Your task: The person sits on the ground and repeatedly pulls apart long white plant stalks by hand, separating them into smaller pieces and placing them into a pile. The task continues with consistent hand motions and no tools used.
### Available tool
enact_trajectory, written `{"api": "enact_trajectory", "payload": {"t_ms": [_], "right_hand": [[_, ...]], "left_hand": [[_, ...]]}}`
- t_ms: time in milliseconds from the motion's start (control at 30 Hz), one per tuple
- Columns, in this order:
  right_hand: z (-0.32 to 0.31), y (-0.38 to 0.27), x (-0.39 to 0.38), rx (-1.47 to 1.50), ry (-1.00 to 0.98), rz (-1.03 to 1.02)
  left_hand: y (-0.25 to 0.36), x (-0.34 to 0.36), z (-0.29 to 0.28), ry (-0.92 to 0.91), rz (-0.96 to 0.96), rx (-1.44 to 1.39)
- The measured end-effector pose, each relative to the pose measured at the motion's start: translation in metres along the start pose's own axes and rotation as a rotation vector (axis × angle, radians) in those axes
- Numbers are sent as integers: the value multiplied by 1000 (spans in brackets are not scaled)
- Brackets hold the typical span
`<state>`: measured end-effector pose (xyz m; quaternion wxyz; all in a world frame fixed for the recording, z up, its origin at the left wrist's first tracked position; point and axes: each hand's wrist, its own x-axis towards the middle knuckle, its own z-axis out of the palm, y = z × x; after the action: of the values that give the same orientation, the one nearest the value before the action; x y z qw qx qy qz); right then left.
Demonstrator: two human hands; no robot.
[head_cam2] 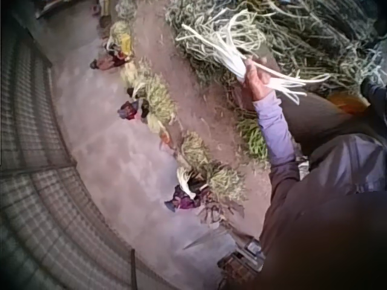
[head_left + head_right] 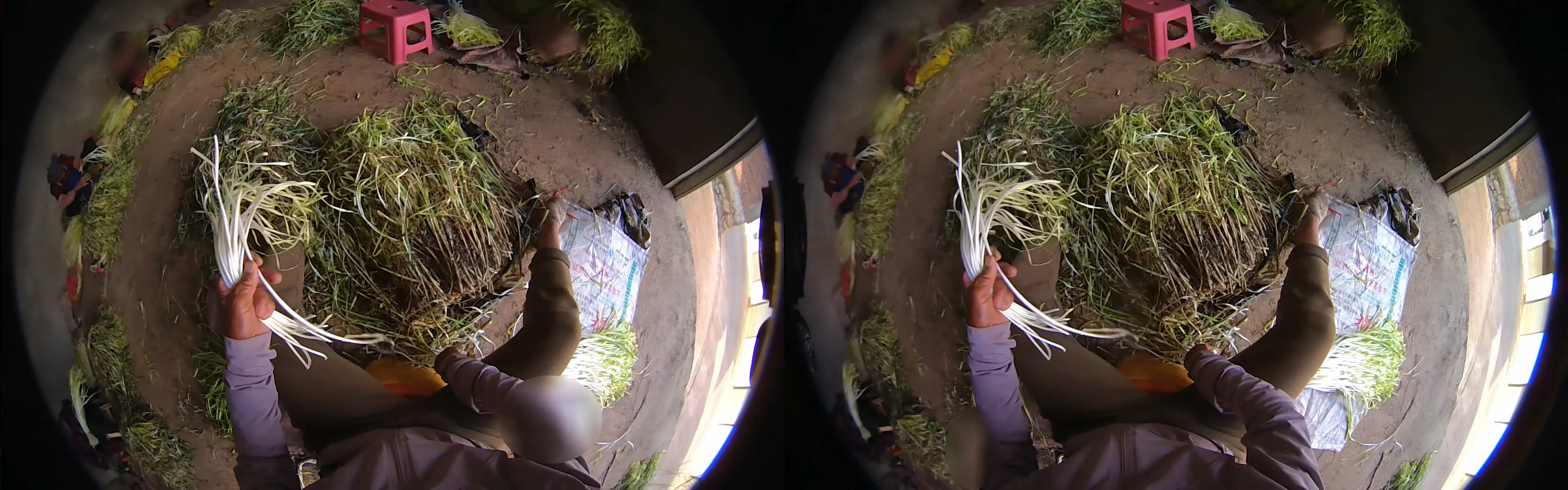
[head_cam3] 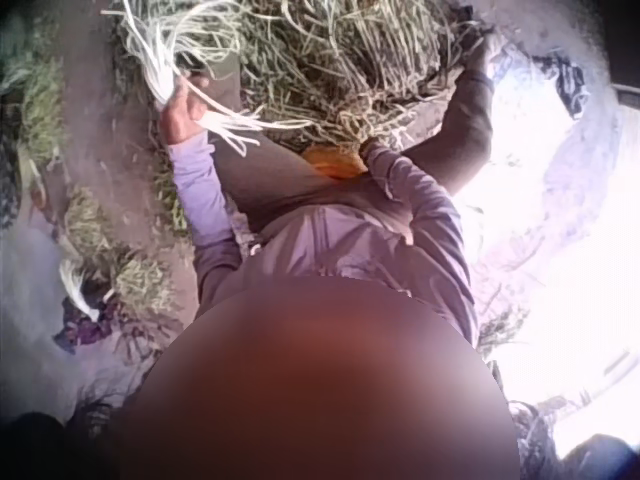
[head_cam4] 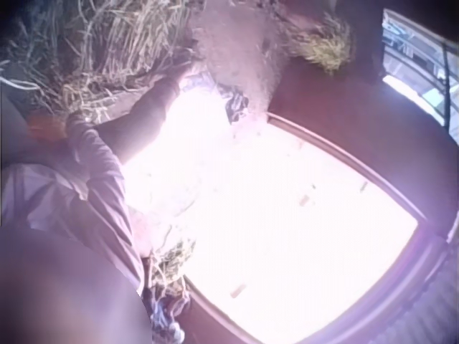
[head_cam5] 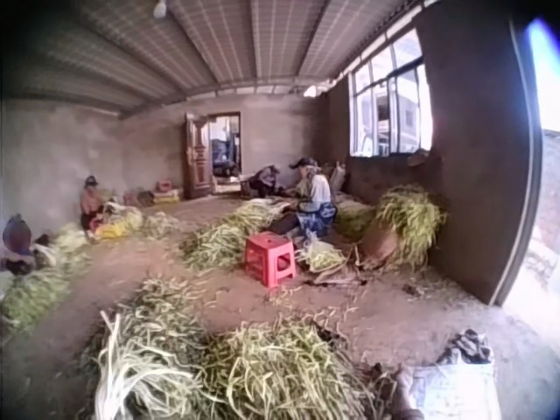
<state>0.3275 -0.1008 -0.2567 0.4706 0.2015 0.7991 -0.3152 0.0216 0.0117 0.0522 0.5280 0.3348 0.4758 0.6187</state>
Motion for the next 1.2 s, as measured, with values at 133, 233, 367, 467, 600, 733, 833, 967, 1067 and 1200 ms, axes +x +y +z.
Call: {"api": "enact_trajectory", "payload": {"t_ms": [133,233,367,467,600,733,833,967,1067,1200], "right_hand": [[12,19,-1,45,59,57],[7,28,4,103,254,145],[-42,14,-46,382,808,186],[-121,-31,-141,326,1369,-128],[-141,-54,-124,475,1468,-147],[-127,-55,-100,677,1409,-266],[-121,-59,-118,840,1464,-293],[-109,-68,-129,1040,1364,-187],[-103,-71,-116,993,1368,-232],[-105,-82,-127,618,1371,-206]], "left_hand": [[2,6,-10,-8,13,-63],[-4,-3,-13,7,-19,-36],[-23,-11,-13,-4,-92,-28],[-31,-18,-11,-8,-125,-46],[-47,-18,1,-69,-195,-113],[-56,-20,4,-85,-222,-143],[-62,-22,-4,-90,-246,-216],[-76,-36,5,-81,-307,-222],[-87,-49,24,-94,-315,-139],[-95,-61,38,-118,-360,-97]]}}
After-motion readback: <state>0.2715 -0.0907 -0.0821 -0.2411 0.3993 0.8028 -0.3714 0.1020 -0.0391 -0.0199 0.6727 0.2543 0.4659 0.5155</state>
